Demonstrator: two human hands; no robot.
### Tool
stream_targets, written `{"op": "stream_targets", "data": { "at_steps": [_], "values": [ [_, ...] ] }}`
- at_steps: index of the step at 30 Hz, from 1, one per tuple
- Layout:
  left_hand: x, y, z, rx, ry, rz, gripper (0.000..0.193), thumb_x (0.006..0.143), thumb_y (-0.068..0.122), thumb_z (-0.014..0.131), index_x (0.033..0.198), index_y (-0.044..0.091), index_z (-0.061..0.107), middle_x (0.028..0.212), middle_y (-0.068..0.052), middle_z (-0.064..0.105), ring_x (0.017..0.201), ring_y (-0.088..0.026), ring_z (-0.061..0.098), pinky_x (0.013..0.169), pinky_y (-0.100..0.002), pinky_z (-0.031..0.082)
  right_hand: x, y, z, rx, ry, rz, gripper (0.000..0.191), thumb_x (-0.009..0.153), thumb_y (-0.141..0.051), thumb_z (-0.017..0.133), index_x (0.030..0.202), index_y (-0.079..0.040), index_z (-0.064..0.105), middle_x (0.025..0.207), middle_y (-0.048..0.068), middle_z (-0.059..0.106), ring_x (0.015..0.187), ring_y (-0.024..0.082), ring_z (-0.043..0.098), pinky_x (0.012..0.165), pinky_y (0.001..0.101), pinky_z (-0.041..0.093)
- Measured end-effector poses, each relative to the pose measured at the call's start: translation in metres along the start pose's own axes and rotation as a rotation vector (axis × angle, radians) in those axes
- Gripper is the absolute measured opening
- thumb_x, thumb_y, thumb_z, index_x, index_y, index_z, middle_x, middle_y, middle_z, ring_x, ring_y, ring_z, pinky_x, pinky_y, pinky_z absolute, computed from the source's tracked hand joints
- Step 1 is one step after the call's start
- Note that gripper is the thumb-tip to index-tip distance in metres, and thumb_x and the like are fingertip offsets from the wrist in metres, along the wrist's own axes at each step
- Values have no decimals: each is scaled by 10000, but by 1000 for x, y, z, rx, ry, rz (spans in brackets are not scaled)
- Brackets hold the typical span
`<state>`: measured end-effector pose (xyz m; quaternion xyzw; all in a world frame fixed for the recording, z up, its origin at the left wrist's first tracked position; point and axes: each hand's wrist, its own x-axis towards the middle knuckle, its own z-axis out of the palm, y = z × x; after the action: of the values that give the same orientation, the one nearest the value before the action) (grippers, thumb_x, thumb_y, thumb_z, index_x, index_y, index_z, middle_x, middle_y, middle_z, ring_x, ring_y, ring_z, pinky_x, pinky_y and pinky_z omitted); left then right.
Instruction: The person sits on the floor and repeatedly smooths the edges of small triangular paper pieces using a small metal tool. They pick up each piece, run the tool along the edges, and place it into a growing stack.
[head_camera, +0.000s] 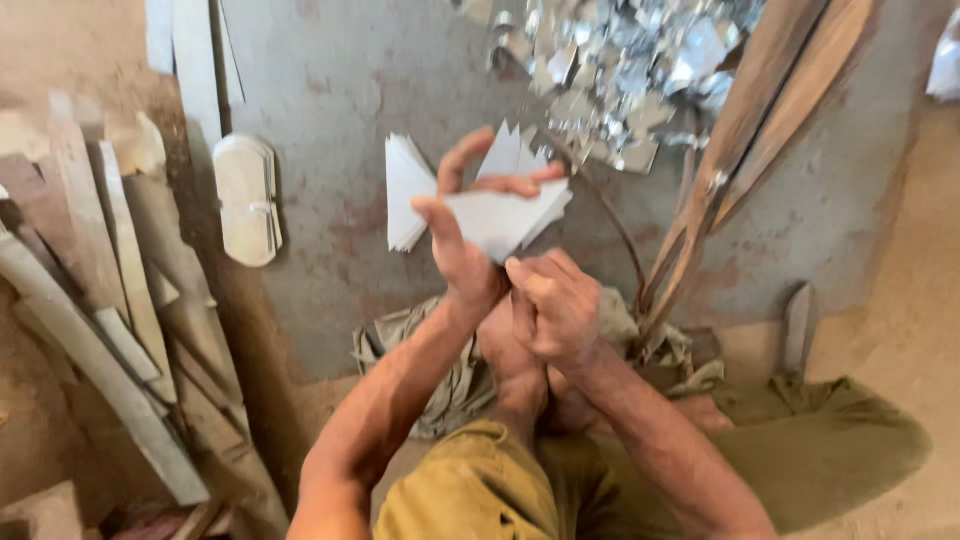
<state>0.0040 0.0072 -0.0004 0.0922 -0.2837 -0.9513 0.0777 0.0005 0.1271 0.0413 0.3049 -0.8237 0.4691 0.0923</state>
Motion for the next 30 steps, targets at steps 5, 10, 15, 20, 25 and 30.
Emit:
{"op": "stream_targets", "data": {
  "at_steps": [5,10,15,20,25,30],
  "values": [
    [-3,-4,0,-13,78,-22,872,1037,762,350,1462,7,449,1012,-179,691,1280,-458,603,1124,-529,474,-8,8,-1,-41,48,203,216,865,96,690,1040,11,596,818,150,581,667,311,578,601,408,453],
    [-2,-9,0,14,27,26,854,1049,759,342,1388,-8,504,997,-175,690,1267,-471,622,1121,-487,491,-13,12,1,37,66,135,224,941,100,664,1134,-1,608,901,146,639,745,297,637,660,390,525],
    [-2,-10,-2,-33,119,-44,815,1025,722,367,1358,-11,490,1031,-180,681,1288,-470,605,1069,-524,497,-17,11,7,-11,43,49,237,924,121,647,1119,-8,609,878,153,630,749,315,621,691,428,505],
    [2,-9,-6,-36,123,-2,778,1089,695,378,1334,-35,491,1060,-190,682,1303,-460,613,1170,-557,465,-45,7,1,273,-36,293,193,996,52,654,1171,8,586,935,145,677,800,216,667,705,329,551],
    [-1,-15,-7,-48,249,4,741,1014,691,392,1319,19,462,1249,-210,706,1310,-406,573,1202,-531,406,-78,5,-21,439,221,610,267,1074,33,578,1307,-5,452,1053,154,715,883,148,675,803,288,562],
    [-46,-27,-8,-6,582,-460,822,954,677,463,1540,102,430,1309,-4,697,1212,-206,649,1005,-426,493,-111,5,-37,385,297,702,263,1070,25,578,1294,-6,445,1012,163,729,766,116,622,704,232,514]
  ]
}}
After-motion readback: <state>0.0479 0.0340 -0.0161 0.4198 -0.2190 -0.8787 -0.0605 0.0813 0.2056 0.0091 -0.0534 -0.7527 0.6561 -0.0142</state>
